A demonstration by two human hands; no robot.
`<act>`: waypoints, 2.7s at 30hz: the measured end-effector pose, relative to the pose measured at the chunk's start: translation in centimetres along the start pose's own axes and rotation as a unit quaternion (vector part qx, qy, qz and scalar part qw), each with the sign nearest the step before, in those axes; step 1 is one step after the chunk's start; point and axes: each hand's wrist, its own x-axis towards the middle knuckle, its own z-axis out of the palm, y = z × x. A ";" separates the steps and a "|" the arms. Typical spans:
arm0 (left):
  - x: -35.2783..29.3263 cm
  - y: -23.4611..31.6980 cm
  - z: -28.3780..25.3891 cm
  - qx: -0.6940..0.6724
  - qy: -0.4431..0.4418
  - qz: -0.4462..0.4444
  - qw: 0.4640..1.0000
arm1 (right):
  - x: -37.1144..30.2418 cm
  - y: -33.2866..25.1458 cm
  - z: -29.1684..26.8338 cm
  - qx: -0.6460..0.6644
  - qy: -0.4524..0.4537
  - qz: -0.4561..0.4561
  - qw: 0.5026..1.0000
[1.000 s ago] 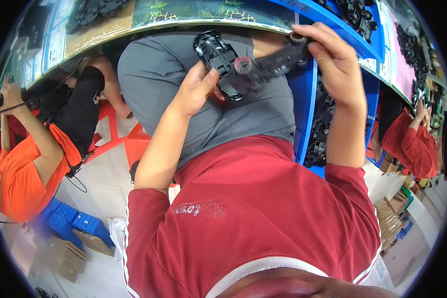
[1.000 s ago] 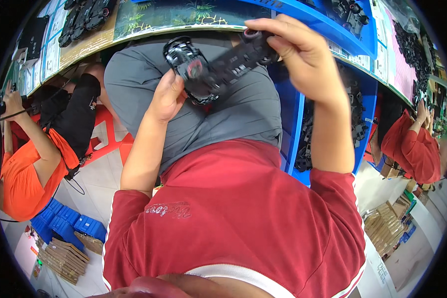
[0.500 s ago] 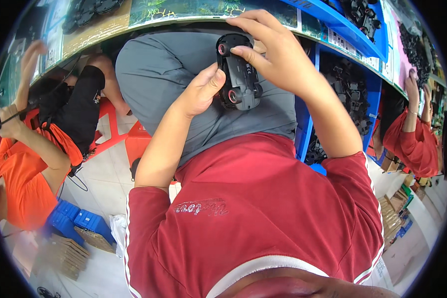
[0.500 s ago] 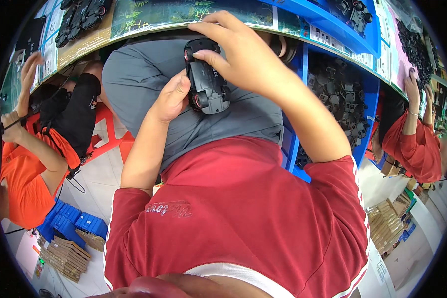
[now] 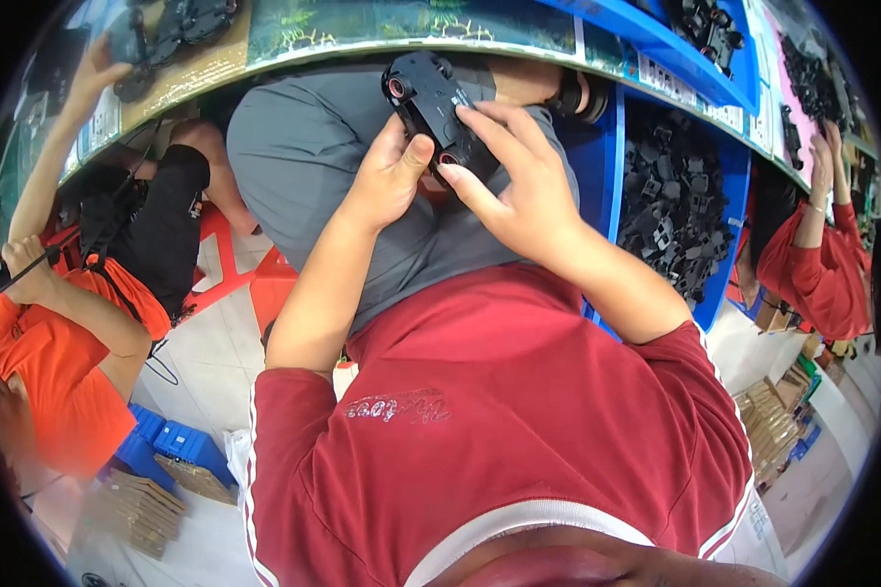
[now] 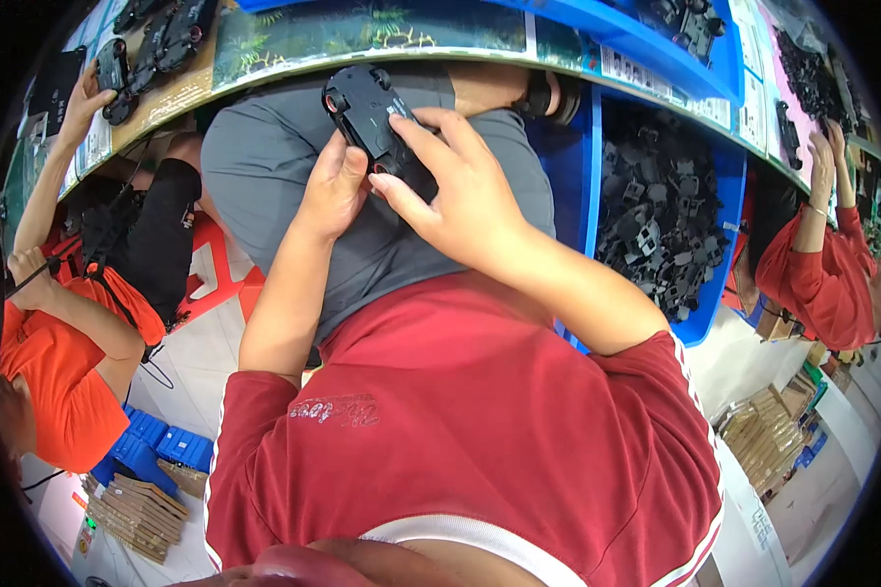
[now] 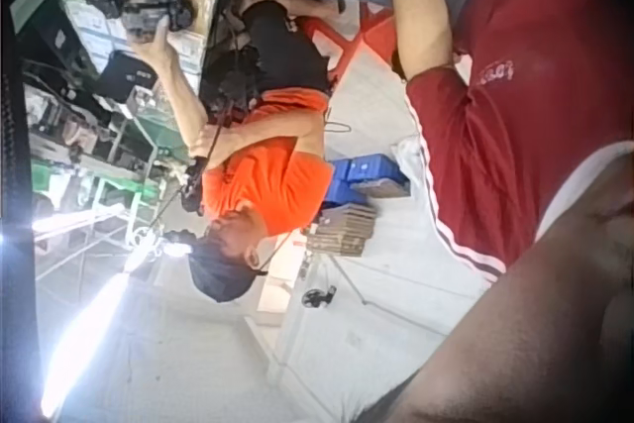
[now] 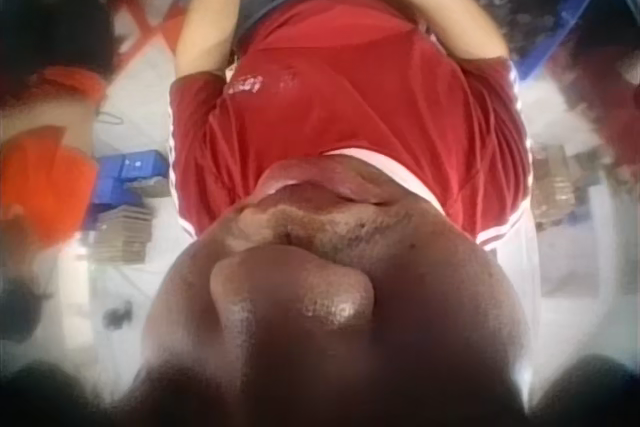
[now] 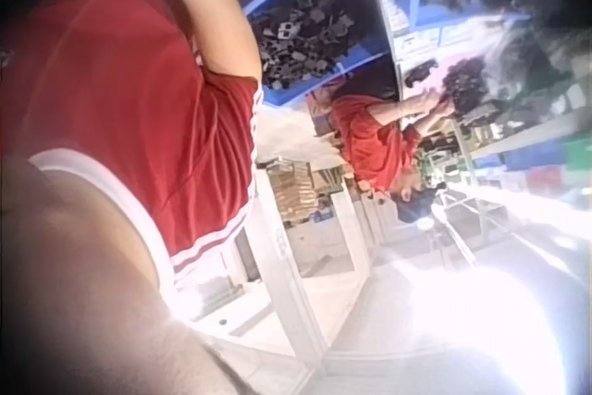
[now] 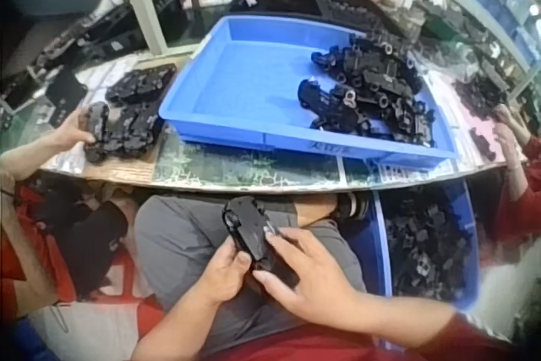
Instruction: The person assembles toy car chassis by hand, picking up plastic components and frames, fitting parts together onto the chassis, and placing the assembled pieces onto the table and tray.
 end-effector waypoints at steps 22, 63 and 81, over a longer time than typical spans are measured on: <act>-0.4 -0.4 0.6 -0.002 0.072 0.064 0.995 | -0.9 1.2 1.5 0.010 0.076 -0.036 0.996; -5.0 20.6 -18.5 0.182 0.437 0.196 0.859 | -0.8 10.1 5.8 0.028 -0.074 0.102 0.992; 8.1 29.4 -35.8 0.221 0.533 0.114 0.809 | -1.1 11.0 6.6 0.036 -0.031 0.114 0.992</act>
